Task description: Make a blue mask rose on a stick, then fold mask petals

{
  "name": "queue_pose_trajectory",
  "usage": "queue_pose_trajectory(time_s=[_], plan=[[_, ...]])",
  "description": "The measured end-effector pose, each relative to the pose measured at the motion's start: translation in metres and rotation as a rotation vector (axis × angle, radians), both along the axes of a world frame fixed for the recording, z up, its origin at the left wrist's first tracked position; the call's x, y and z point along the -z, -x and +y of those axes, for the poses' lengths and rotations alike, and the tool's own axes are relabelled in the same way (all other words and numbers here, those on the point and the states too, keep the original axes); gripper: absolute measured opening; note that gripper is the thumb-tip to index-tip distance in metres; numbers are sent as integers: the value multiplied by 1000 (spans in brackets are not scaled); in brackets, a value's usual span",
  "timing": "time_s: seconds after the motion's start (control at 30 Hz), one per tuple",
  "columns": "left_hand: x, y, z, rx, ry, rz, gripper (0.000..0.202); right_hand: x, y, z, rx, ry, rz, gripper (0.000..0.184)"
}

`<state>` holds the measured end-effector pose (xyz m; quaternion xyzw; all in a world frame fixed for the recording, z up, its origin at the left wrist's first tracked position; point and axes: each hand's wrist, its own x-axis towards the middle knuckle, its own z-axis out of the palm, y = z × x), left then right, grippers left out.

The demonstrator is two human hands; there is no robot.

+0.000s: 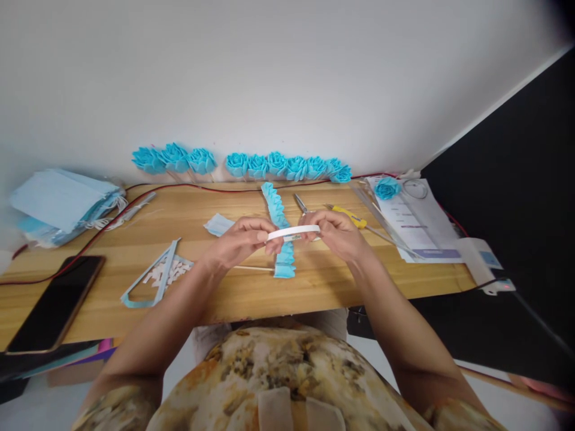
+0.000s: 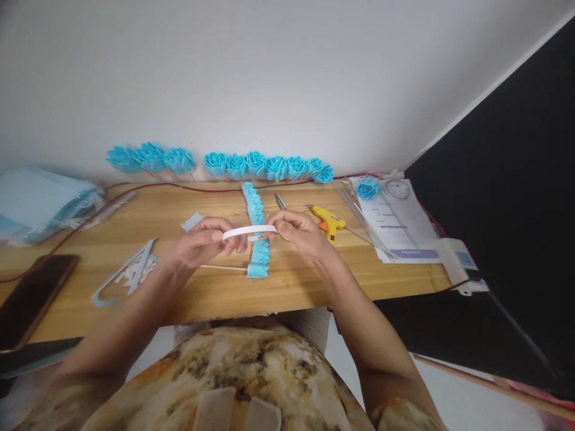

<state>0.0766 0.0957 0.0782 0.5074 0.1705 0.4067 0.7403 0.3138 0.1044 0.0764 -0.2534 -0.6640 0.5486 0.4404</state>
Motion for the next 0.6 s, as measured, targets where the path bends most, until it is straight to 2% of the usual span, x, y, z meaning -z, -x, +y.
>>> queue_pose_trajectory(time_s=[0.27, 0.5, 0.6], plan=[[4, 3, 2, -15, -87, 84, 29, -13, -9, -2, 50, -16, -102, 38], [4, -3, 0, -7, 70, -42, 24, -7, -5, -2, 56, -3, -74, 39], [5, -4, 0, 11, 85, -51, 27, -5, -5, -1, 54, -18, -54, 39]])
